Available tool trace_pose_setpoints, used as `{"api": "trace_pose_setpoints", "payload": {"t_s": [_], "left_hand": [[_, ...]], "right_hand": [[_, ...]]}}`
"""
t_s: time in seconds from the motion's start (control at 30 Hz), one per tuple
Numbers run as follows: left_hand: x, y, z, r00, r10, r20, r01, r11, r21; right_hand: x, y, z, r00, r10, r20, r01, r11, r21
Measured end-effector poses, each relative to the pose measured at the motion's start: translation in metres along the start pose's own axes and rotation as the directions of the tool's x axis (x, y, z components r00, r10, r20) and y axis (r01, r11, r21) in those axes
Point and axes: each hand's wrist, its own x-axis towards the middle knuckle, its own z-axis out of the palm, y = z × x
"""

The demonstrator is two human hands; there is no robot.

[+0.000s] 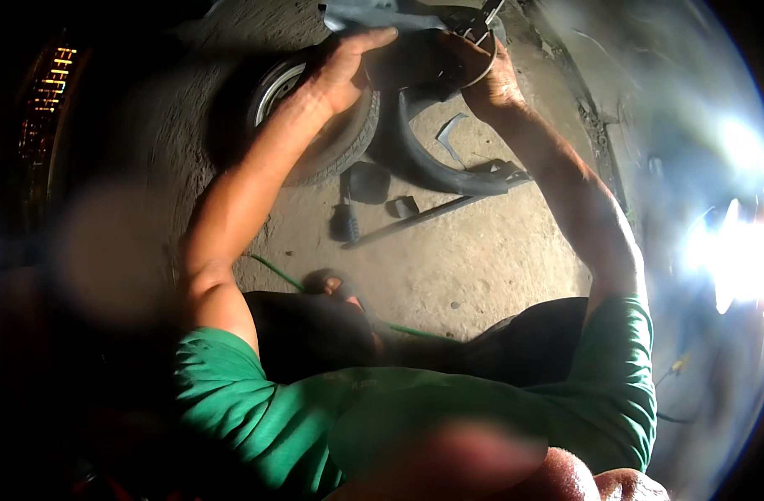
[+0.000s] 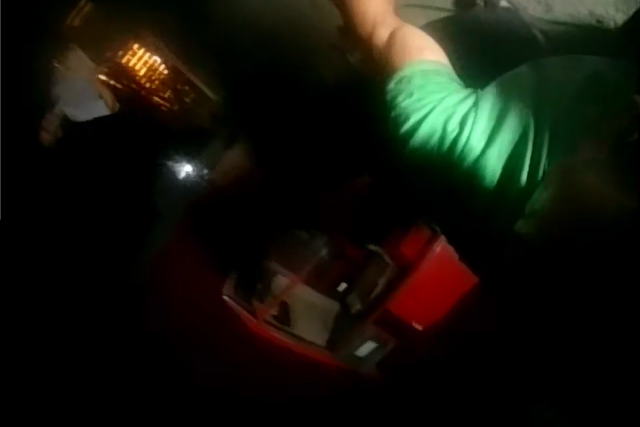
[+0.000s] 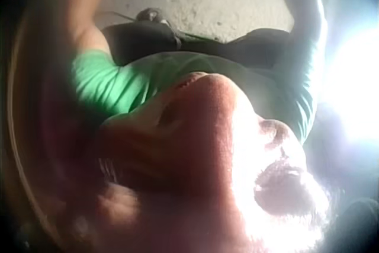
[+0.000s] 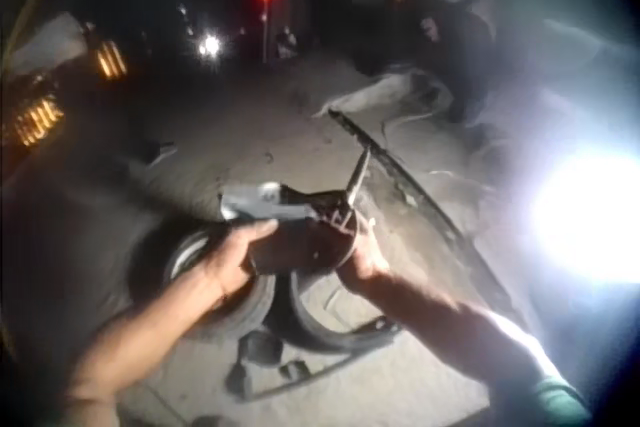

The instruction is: The person cuts a piece of rubber from a tire and prepares it for a patch while sitting on the ground.

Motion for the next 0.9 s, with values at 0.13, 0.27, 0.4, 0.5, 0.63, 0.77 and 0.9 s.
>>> {"api": "trace_pose_setpoints", "payload": {"t_s": [0.13,0.27,0.4,0.5,0.63,0.77,0.9], "left_hand": [[0.034,-0.006,-0.024,0.988,-0.018,0.153,0.075,0.925,-0.372],[0.042,-0.002,-0.034,1.0,0.027,-0.011,-0.029,0.943,-0.332],[0.047,0.008,-0.045,0.996,0.003,-0.093,-0.027,0.966,-0.257],[0.049,0.013,-0.05,0.998,0.028,-0.055,-0.041,0.966,-0.256],[0.049,0.02,-0.058,0.998,-0.055,-0.041,0.04,0.954,-0.296],[0.05,0.017,-0.065,0.999,-0.039,0.004,0.039,0.963,-0.267],[0.047,0.015,-0.056,0.997,-0.032,-0.074,0.019,0.987,-0.159]], "right_hand": [[-0.01,-0.005,0.006,0.997,0.07,-0.031,-0.072,0.994,-0.082],[-0.03,-0.017,0.006,0.997,0.016,0.077,-0.005,0.989,-0.148],[-0.043,-0.034,-0.018,0.937,0.259,0.235,-0.109,0.856,-0.506],[-0.054,-0.031,-0.026,0.855,0.318,0.411,0.017,0.773,-0.634],[-0.064,-0.026,-0.023,0.813,0.406,0.418,-0.006,0.722,-0.691],[-0.061,-0.021,-0.027,0.863,0.387,0.326,-0.049,0.705,-0.707],[-0.048,-0.024,-0.012,0.871,0.291,0.395,0.155,0.6,-0.785]]}}
